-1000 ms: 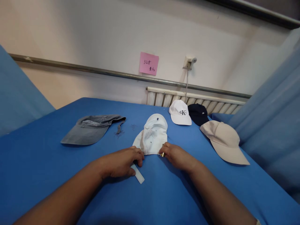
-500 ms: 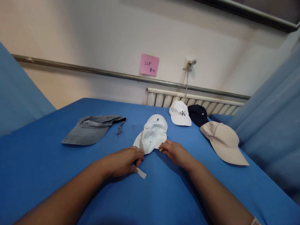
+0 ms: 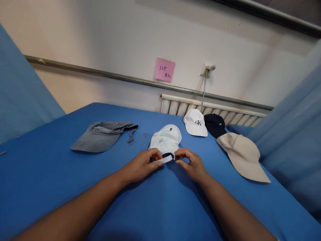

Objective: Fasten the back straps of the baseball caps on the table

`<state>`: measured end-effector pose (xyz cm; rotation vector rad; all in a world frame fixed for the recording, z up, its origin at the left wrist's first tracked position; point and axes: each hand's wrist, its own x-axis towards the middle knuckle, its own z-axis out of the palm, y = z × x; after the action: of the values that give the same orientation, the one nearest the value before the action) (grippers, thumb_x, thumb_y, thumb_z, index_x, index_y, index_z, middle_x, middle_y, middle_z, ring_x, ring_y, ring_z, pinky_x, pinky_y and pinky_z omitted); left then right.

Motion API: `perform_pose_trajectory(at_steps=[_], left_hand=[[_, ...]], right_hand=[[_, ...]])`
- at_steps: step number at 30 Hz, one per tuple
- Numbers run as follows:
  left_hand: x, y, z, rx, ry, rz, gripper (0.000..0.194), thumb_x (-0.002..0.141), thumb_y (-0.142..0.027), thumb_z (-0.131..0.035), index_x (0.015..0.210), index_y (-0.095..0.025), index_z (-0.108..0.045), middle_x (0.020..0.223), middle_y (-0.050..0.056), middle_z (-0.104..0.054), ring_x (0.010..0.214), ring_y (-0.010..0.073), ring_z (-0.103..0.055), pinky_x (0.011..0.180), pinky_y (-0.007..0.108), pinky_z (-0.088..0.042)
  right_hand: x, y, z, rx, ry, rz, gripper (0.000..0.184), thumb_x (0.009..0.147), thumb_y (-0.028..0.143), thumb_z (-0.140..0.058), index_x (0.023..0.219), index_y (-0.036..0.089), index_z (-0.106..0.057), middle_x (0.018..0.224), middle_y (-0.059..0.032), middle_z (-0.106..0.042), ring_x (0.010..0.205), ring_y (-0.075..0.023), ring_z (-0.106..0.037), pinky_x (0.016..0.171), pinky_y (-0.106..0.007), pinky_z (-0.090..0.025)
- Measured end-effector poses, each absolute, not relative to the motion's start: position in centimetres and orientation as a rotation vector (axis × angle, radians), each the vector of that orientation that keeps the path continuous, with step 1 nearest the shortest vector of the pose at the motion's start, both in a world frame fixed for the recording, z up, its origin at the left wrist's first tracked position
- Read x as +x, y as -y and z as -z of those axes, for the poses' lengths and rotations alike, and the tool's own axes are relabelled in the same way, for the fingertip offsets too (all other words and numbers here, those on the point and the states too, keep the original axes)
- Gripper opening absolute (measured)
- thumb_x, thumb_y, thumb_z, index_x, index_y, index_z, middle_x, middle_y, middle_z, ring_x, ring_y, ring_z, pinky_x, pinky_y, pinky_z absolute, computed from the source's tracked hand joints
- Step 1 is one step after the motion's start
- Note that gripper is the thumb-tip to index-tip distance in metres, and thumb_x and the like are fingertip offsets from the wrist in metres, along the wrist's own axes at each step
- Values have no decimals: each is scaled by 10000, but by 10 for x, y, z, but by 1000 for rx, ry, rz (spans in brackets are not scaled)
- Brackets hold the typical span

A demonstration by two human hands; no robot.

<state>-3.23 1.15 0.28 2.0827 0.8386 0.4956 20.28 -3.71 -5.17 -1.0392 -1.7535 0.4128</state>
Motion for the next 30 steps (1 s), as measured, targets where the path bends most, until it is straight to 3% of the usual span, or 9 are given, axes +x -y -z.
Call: perform_pose_trajectory(at_steps=[15,30], left_hand=[[-30,-8,0,2012,-828,-529,172,839,-338,-564,865,-178,-622,747,-18,-583,682,128,-514,641,246,-398],[-30,-8,1,2086,-836,-487,209,859,-362,-526,875,-178,-623,768,-6,-604,713,141,-528,661,253,-405]], right_hand=[[196,43,54,-1056,1675,-479,152,806,242,-684,954,228,-653,978,-49,-708,974,-219,-666,894,-385,-528],[197,42,54,-1002,1791,-414,172,818,180,-664,979,240,-650,995,-33,-707,987,-194,-659,874,-348,-528]])
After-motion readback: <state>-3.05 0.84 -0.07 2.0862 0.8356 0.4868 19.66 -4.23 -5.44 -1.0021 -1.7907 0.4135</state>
